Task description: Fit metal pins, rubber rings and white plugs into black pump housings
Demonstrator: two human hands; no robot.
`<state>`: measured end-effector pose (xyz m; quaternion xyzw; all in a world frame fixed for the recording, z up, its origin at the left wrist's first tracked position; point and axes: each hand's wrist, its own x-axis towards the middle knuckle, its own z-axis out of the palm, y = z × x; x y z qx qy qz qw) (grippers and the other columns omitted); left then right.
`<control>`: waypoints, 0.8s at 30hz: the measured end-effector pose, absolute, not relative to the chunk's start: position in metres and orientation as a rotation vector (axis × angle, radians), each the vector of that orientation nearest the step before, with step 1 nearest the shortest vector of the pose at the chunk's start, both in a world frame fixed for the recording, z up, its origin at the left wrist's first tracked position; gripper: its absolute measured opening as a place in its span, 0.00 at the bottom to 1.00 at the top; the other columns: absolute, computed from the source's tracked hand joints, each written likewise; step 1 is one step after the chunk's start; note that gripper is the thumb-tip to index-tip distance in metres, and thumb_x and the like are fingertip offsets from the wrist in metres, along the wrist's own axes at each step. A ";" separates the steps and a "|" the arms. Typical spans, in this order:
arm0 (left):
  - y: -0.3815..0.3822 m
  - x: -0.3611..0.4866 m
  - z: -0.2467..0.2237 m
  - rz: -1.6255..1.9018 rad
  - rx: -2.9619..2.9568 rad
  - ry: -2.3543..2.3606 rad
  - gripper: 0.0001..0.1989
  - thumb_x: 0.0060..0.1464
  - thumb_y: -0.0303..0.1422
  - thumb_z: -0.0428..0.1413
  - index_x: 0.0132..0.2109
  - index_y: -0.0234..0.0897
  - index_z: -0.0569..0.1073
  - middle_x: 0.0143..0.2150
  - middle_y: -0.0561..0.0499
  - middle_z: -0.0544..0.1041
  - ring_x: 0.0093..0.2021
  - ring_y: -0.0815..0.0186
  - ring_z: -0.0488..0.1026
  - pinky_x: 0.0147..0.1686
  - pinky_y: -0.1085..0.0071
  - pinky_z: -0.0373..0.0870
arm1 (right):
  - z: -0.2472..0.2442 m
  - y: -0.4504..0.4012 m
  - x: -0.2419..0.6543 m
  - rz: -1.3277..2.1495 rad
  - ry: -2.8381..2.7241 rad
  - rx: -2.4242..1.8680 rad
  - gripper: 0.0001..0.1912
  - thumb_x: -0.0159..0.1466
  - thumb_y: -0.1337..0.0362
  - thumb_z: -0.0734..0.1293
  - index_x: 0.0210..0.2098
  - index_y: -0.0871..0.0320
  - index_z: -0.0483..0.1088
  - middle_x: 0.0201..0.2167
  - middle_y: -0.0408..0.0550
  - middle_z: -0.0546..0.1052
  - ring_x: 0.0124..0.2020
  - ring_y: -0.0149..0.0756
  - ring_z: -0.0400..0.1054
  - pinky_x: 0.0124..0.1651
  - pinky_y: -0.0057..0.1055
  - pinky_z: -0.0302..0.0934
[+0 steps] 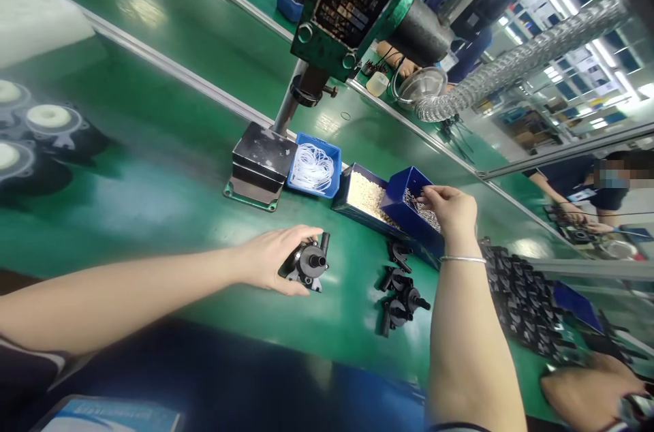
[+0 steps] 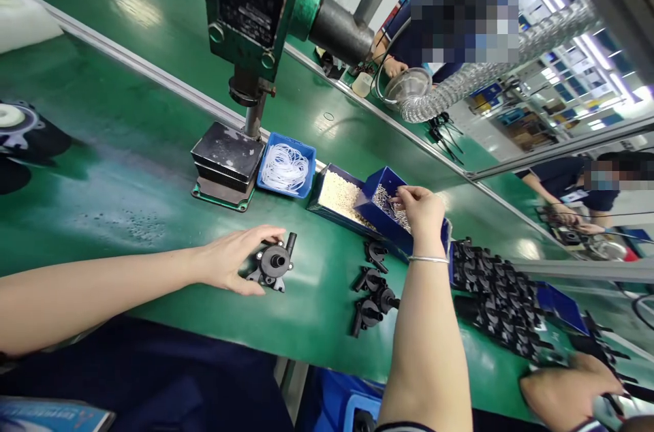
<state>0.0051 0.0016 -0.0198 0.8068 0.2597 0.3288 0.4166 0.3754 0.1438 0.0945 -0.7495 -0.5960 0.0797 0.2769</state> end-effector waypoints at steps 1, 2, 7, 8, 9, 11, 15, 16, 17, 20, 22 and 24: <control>0.002 0.004 -0.018 0.808 2.007 0.657 0.50 0.47 0.48 0.66 0.68 0.41 0.47 0.61 0.38 0.67 0.59 0.48 0.71 0.55 0.53 0.71 | 0.102 0.136 0.370 0.196 -1.572 -1.979 0.14 0.60 0.59 0.69 0.37 0.65 0.78 0.24 0.53 0.79 0.20 0.35 0.71 0.25 0.30 0.67; 0.003 0.003 -0.017 0.805 1.999 0.663 0.51 0.46 0.47 0.66 0.68 0.41 0.46 0.62 0.38 0.67 0.59 0.48 0.71 0.56 0.52 0.71 | 0.110 0.126 0.362 0.179 -1.547 -1.938 0.14 0.61 0.59 0.69 0.39 0.65 0.78 0.26 0.54 0.79 0.23 0.35 0.72 0.28 0.30 0.68; 0.003 0.004 -0.018 0.884 2.051 0.628 0.51 0.45 0.43 0.67 0.68 0.38 0.47 0.65 0.34 0.63 0.60 0.47 0.70 0.58 0.52 0.69 | 0.141 0.031 0.290 0.265 -1.758 -1.627 0.08 0.64 0.60 0.70 0.39 0.56 0.78 0.30 0.50 0.79 0.31 0.34 0.73 0.39 0.32 0.70; 0.002 0.005 -0.018 0.896 2.052 0.613 0.50 0.47 0.43 0.66 0.68 0.38 0.48 0.64 0.35 0.64 0.59 0.48 0.71 0.57 0.54 0.70 | 0.140 0.010 0.274 0.343 -1.862 -1.567 0.04 0.65 0.62 0.70 0.38 0.54 0.77 0.29 0.47 0.78 0.30 0.34 0.73 0.37 0.32 0.70; 0.002 0.006 -0.019 0.904 2.051 0.600 0.48 0.48 0.42 0.65 0.68 0.38 0.48 0.63 0.35 0.66 0.58 0.50 0.72 0.56 0.55 0.71 | 0.135 -0.009 0.259 0.438 -2.018 -1.513 0.02 0.65 0.64 0.69 0.38 0.53 0.75 0.31 0.46 0.78 0.31 0.34 0.74 0.36 0.32 0.70; 0.001 0.007 -0.020 0.904 2.054 0.593 0.47 0.49 0.41 0.65 0.68 0.38 0.49 0.61 0.36 0.67 0.57 0.51 0.72 0.55 0.56 0.71 | 0.116 -0.039 0.235 0.521 -2.269 -1.369 0.03 0.67 0.67 0.67 0.39 0.53 0.73 0.34 0.46 0.78 0.34 0.35 0.74 0.38 0.31 0.70; 0.001 0.007 -0.022 0.879 2.089 0.607 0.47 0.47 0.40 0.66 0.68 0.38 0.50 0.63 0.37 0.66 0.61 0.48 0.67 0.58 0.55 0.69 | 0.073 -0.064 0.211 0.543 -2.392 -1.227 0.07 0.69 0.72 0.63 0.45 0.55 0.68 0.37 0.48 0.75 0.39 0.34 0.72 0.42 0.31 0.70; 0.001 0.007 -0.022 0.874 2.094 0.612 0.47 0.47 0.40 0.66 0.68 0.38 0.50 0.63 0.37 0.65 0.62 0.48 0.67 0.58 0.55 0.69 | 0.067 -0.065 0.209 0.543 -2.397 -1.228 0.07 0.70 0.72 0.62 0.45 0.55 0.68 0.37 0.48 0.75 0.39 0.34 0.72 0.43 0.31 0.69; 0.001 0.007 -0.022 0.872 2.097 0.615 0.47 0.47 0.40 0.66 0.68 0.38 0.51 0.63 0.36 0.65 0.62 0.48 0.67 0.58 0.55 0.69 | 0.064 -0.065 0.208 0.545 -2.404 -1.236 0.08 0.70 0.72 0.62 0.45 0.56 0.67 0.38 0.48 0.75 0.39 0.34 0.71 0.43 0.32 0.69; 0.001 0.007 -0.022 0.879 2.103 0.614 0.46 0.48 0.39 0.65 0.68 0.38 0.51 0.62 0.37 0.66 0.61 0.49 0.68 0.57 0.56 0.70 | 0.063 -0.064 0.207 0.543 -2.431 -1.253 0.08 0.70 0.72 0.62 0.47 0.56 0.67 0.39 0.49 0.74 0.40 0.35 0.71 0.43 0.32 0.69; 0.001 0.007 -0.022 0.883 2.108 0.615 0.45 0.48 0.39 0.65 0.67 0.37 0.51 0.62 0.36 0.66 0.60 0.49 0.69 0.56 0.56 0.70 | 0.066 -0.063 0.208 0.528 -2.443 -1.253 0.09 0.70 0.72 0.62 0.47 0.56 0.66 0.39 0.49 0.74 0.40 0.36 0.72 0.44 0.33 0.70; 0.001 0.008 -0.021 0.880 2.108 0.619 0.45 0.48 0.39 0.65 0.67 0.37 0.51 0.61 0.36 0.66 0.58 0.50 0.70 0.55 0.56 0.71 | 0.067 -0.063 0.207 0.514 -2.450 -1.248 0.09 0.70 0.72 0.62 0.48 0.55 0.66 0.40 0.49 0.75 0.41 0.36 0.72 0.44 0.33 0.70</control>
